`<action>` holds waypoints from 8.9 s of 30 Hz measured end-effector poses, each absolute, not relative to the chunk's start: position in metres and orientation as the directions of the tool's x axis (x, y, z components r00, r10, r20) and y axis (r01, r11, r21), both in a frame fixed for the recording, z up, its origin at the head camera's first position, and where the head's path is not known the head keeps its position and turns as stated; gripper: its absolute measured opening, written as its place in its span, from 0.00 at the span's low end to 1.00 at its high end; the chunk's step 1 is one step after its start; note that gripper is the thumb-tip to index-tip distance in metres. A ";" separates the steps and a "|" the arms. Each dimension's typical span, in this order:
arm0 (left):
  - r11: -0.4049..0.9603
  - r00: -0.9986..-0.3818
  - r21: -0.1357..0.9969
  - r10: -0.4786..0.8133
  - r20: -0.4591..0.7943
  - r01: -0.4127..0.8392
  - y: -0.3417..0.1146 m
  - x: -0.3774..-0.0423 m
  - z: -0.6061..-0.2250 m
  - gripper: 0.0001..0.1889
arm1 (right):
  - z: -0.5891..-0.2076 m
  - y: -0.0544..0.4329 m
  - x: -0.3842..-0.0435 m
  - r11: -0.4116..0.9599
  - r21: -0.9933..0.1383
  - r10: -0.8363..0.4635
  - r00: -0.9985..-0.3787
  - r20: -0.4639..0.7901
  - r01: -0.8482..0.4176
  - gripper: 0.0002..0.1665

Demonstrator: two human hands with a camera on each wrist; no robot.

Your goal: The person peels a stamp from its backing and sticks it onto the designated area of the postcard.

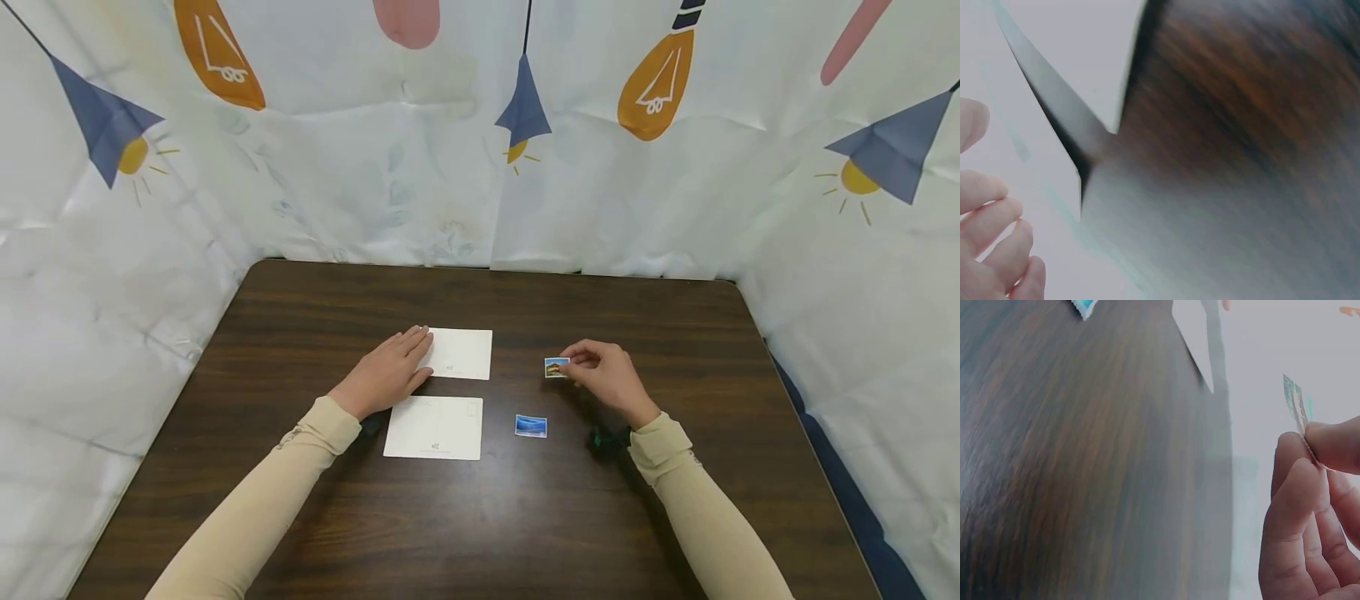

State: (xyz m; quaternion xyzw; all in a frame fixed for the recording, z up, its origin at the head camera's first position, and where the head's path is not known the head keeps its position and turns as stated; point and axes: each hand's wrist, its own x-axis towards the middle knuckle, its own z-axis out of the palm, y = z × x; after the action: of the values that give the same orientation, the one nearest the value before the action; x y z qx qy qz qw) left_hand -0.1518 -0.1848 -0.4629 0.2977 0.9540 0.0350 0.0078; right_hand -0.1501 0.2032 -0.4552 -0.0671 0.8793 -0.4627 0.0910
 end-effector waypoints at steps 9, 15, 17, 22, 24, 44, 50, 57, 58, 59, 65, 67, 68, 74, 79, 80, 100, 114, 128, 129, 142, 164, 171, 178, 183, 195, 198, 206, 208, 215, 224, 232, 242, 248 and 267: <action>0.759 -0.753 0.066 0.626 0.202 0.648 -0.173 -0.148 -0.459 0.30 | -0.447 0.198 -0.150 0.451 -0.892 -0.221 -0.964 -0.145 0.031 0.14; 0.689 -0.654 0.054 0.657 0.376 0.722 -0.162 -0.147 -0.456 0.30 | -0.444 0.197 -0.151 0.423 -0.905 -0.222 -0.961 -0.163 0.055 0.15; 0.663 -0.618 0.050 0.663 0.423 0.747 -0.156 -0.146 -0.454 0.29 | -0.444 0.197 -0.151 0.407 -0.911 -0.223 -0.960 -0.167 0.064 0.16; 0.596 -0.531 0.039 0.682 0.502 0.802 -0.141 -0.144 -0.450 0.28 | -0.443 0.196 -0.148 0.372 -0.924 -0.233 -0.955 -0.184 0.087 0.16; 0.567 -0.498 0.038 0.688 0.528 0.823 -0.134 -0.143 -0.448 0.28 | -0.442 0.194 -0.146 0.359 -0.929 -0.242 -0.953 -0.185 0.089 0.16; 0.409 -0.338 0.039 0.692 0.638 0.912 -0.083 -0.138 -0.456 0.22 | -0.436 0.188 -0.132 0.306 -0.938 -0.298 -0.920 -0.255 0.161 0.17; 0.375 -0.289 0.011 0.695 0.659 0.927 -0.075 -0.137 -0.459 0.18 | -0.437 0.188 -0.129 0.293 -0.941 -0.318 -0.911 -0.263 0.169 0.17; 0.368 -0.269 -0.007 0.691 0.670 0.930 -0.069 -0.136 -0.462 0.17 | -0.438 0.190 -0.128 0.291 -0.941 -0.331 -0.904 -0.270 0.174 0.18; 0.366 -0.265 -0.010 0.692 0.671 0.930 -0.068 -0.136 -0.462 0.17 | -0.438 0.190 -0.128 0.290 -0.941 -0.332 -0.904 -0.270 0.175 0.18; 0.365 -0.261 -0.016 0.694 0.671 0.931 -0.068 -0.136 -0.463 0.17 | -0.439 0.190 -0.128 0.287 -0.941 -0.331 -0.904 -0.272 0.178 0.18; 0.339 -0.236 -0.024 0.701 0.673 0.940 -0.065 -0.136 -0.465 0.15 | -0.440 0.191 -0.127 0.285 -0.941 -0.343 -0.897 -0.278 0.182 0.18; 0.335 -0.234 -0.021 0.700 0.675 0.942 -0.063 -0.136 -0.465 0.14 | -0.441 0.191 -0.126 0.288 -0.941 -0.351 -0.894 -0.278 0.180 0.19; 0.335 -0.234 -0.021 0.699 0.676 0.942 -0.062 -0.136 -0.465 0.14 | -0.441 0.191 -0.126 0.288 -0.941 -0.354 -0.893 -0.278 0.179 0.18; 0.348 -0.244 -0.017 0.689 0.683 0.937 -0.060 -0.134 -0.465 0.12 | -0.443 0.193 -0.126 0.311 -0.937 -0.356 -0.895 -0.268 0.157 0.21; 0.357 -0.261 0.006 0.672 0.693 0.934 -0.058 -0.133 -0.467 0.13 | -0.446 0.197 -0.126 0.330 -0.936 -0.335 -0.911 -0.241 0.126 0.26; 0.358 -0.268 0.017 0.666 0.696 0.934 -0.058 -0.132 -0.468 0.13 | -0.447 0.197 -0.126 0.335 -0.936 -0.333 -0.916 -0.225 0.108 0.26; 0.338 -0.639 0.546 0.479 0.601 0.767 -0.042 -0.118 -0.472 0.06 | -0.451 0.199 -0.113 0.169 -0.971 -0.344 -0.933 0.105 -0.172 0.13; 0.279 -0.891 0.870 0.335 0.308 0.406 -0.041 -0.111 -0.471 0.05 | -0.456 0.194 -0.112 0.207 -0.962 -0.329 -0.939 0.104 -0.179 0.15; 0.228 -0.952 0.973 0.302 -0.044 0.027 -0.041 -0.112 -0.474 0.10 | -0.458 0.191 -0.113 0.246 -0.961 -0.287 -0.956 0.053 -0.127 0.08; 0.218 -0.951 0.976 0.305 -0.060 0.008 -0.041 -0.112 -0.474 0.11 | -0.458 0.191 -0.113 0.250 -0.960 -0.283 -0.958 0.053 -0.127 0.08; 0.116 -0.947 0.984 0.279 -0.162 -0.134 -0.035 -0.112 -0.478 0.12 | -0.458 0.193 -0.114 0.304 -0.946 -0.198 -0.979 0.052 -0.112 0.13; 0.035 -0.941 0.982 0.282 -0.187 -0.185 -0.029 -0.109 -0.478 0.10 | -0.453 0.181 -0.103 0.518 -0.750 -0.320 -0.907 0.275 -0.410 0.09; 0.036 -0.951 0.985 0.258 -0.171 -0.168 -0.027 -0.108 -0.478 0.11 | -0.457 0.179 -0.104 0.542 -0.736 -0.319 -0.909 0.267 -0.406 0.09; 0.062 -0.952 0.983 0.245 -0.184 -0.174 -0.027 -0.109 -0.477 0.11 | -0.460 0.177 -0.105 0.551 -0.727 -0.307 -0.910 0.280 -0.410 0.11; 0.067 -0.955 0.983 0.234 -0.181 -0.170 -0.026 -0.108 -0.479 0.10 | -0.460 0.175 -0.105 0.561 -0.736 -0.298 -0.922 0.247 -0.378 0.12; 0.122 -0.957 0.982 0.237 -0.168 -0.142 -0.025 -0.107 -0.481 0.11 | -0.464 0.173 -0.104 0.569 -0.738 -0.298 -0.928 0.226 -0.362 0.10; 0.120 -0.956 0.982 0.239 -0.171 -0.145 -0.024 -0.107 -0.481 0.11 | -0.463 0.173 -0.104 0.574 -0.736 -0.295 -0.929 0.225 -0.361 0.10; 0.097 -0.956 0.986 0.252 -0.154 -0.133 -0.022 -0.108 -0.479 0.11 | -0.462 0.174 -0.104 0.576 -0.729 -0.301 -0.925 0.232 -0.370 0.09; 0.097 -0.955 0.986 0.253 -0.153 -0.132 -0.022 -0.108 -0.479 0.11 | -0.462 0.174 -0.104 0.575 -0.728 -0.302 -0.924 0.234 -0.373 0.09; 0.123 -0.956 0.985 0.255 -0.148 -0.120 -0.020 -0.108 -0.480 0.12 | -0.463 0.173 -0.104 0.575 -0.715 -0.295 -0.916 0.273 -0.398 0.08; 0.123 -0.955 0.986 0.260 -0.142 -0.113 -0.019 -0.108 -0.480 0.12 | -0.463 0.173 -0.104 0.585 -0.691 -0.303 -0.905 0.299 -0.424 0.08; 0.100 -0.958 0.989 0.256 -0.130 -0.107 -0.019 -0.108 -0.481 0.11 | -0.461 0.174 -0.106 0.605 -0.685 -0.297 -0.913 0.281 -0.407 0.07; 0.108 -0.962 0.986 0.230 -0.148 -0.126 -0.018 -0.107 -0.483 0.11 | -0.464 0.171 -0.103 0.638 -0.624 -0.311 -0.892 0.327 -0.451 0.09; 0.111 -0.965 0.986 0.220 -0.143 -0.121 -0.018 -0.105 -0.484 0.11 | -0.466 0.169 -0.101 0.654 -0.524 -0.366 -0.834 0.413 -0.546 0.10; 0.078 -0.971 0.991 0.204 -0.123 -0.110 -0.016 -0.105 -0.481 0.11 | -0.469 0.169 -0.104 0.644 -0.478 -0.349 -0.786 0.511 -0.597 0.10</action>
State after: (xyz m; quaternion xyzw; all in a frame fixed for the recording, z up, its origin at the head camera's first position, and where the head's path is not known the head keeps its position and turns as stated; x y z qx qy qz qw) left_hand -0.1046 -0.0164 -0.4813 0.0327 0.7250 0.6781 0.1157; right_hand -0.1038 0.1689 -0.4685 -0.2666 0.8866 -0.3269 -0.1898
